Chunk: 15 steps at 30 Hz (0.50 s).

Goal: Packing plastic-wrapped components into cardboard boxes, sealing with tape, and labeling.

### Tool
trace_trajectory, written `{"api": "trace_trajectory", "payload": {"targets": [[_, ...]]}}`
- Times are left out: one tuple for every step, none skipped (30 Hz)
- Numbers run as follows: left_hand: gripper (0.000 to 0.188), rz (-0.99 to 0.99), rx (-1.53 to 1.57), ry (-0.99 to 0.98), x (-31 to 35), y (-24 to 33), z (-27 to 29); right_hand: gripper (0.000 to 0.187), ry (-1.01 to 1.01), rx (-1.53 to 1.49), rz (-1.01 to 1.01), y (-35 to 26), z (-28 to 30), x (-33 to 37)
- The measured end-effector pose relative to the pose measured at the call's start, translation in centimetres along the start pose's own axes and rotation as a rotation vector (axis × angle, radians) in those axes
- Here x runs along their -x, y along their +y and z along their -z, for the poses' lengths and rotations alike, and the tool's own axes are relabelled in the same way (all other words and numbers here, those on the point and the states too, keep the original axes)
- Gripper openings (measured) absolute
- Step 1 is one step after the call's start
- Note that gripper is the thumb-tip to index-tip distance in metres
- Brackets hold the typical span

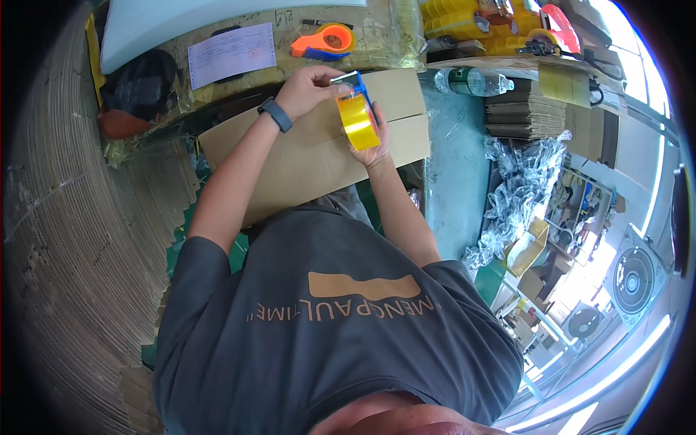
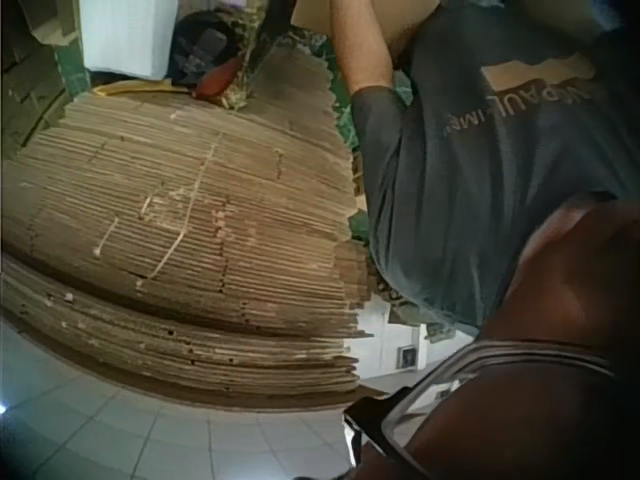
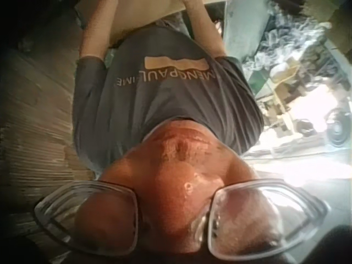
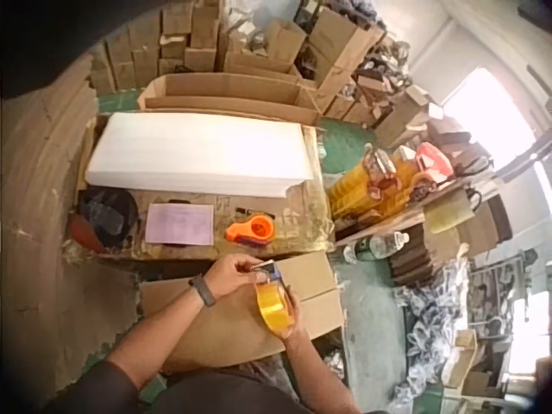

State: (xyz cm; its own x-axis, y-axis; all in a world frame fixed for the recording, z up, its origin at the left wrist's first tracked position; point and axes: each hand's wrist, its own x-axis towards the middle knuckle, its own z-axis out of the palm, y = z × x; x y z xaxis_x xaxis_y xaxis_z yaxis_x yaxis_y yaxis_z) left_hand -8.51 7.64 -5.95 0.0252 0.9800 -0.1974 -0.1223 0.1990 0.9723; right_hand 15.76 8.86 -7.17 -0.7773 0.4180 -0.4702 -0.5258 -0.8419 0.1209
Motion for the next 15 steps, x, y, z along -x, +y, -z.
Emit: {"api": "trace_trajectory", "payload": {"targets": [[0.031, -0.008, 0.0, -0.004, 0.0, -0.2, 0.2, 0.059, 0.052, -0.067, 0.005, 0.0, 0.1, 0.0], [0.03, -0.028, -0.007, 0.009, 0.1, -0.5, 0.5, 0.059, 0.048, -0.062, 0.01, -0.1, 0.2, -0.1], [0.03, -0.049, -0.013, 0.022, 0.1, -0.8, 0.7, 0.06, 0.021, -0.037, -0.032, -0.2, 0.2, -0.3], [0.026, -0.107, -0.001, 0.032, 0.2, -1.1, 0.7, 0.062, -0.004, -0.012, -0.078, -0.5, 0.4, -0.4], [0.026, -0.111, 0.0, 0.044, 0.3, -1.9, 1.3, 0.063, -0.004, -0.001, -0.109, -0.5, 0.2, -0.6], [0.026, -0.047, 0.087, 0.084, 0.2, -2.6, 2.0, 0.063, -0.03, 0.041, -0.129, -0.3, 0.0, -0.5], [0.028, 0.016, 0.177, 0.121, 0.2, -2.7, 2.2, 0.064, -0.055, 0.081, -0.146, -0.2, -0.1, -0.4], [0.035, -0.028, 0.092, 0.16, 0.3, -2.9, 1.6, 0.058, 0.145, 0.104, -0.153, -0.3, -0.1, -0.9], [0.035, -0.031, 0.095, 0.173, 0.5, -3.0, 1.6, 0.058, 0.146, 0.111, -0.164, -0.3, -0.1, -0.9], [0.041, 0.054, 0.219, 0.135, 0.7, -1.7, 1.2, 0.058, 0.055, 0.045, -0.148, -1.0, 0.7, -0.5], [0.049, 0.141, 0.342, 0.101, 1.0, -0.1, 1.4, 0.058, -0.037, -0.02, -0.138, -1.5, 1.6, -0.3], [0.065, 0.314, 0.481, 0.043, 1.0, 2.2, 2.2, 0.062, -0.052, -0.048, -0.112, -2.2, 2.5, -0.2], [0.076, 0.266, 0.706, 0.094, 1.3, 1.8, 4.1, 0.062, -0.053, -0.043, -0.133, -1.9, 2.6, -0.6], [0.087, 0.213, 0.933, 0.135, 1.2, 1.6, 5.9, 0.063, -0.179, -0.076, -0.18, -1.7, 2.6, -0.8], [0.086, 0.092, 0.928, 0.411, 1.3, 1.2, 6.8, 0.065, -0.305, -0.11, -0.226, -1.5, 2.5, -1.0]]}}
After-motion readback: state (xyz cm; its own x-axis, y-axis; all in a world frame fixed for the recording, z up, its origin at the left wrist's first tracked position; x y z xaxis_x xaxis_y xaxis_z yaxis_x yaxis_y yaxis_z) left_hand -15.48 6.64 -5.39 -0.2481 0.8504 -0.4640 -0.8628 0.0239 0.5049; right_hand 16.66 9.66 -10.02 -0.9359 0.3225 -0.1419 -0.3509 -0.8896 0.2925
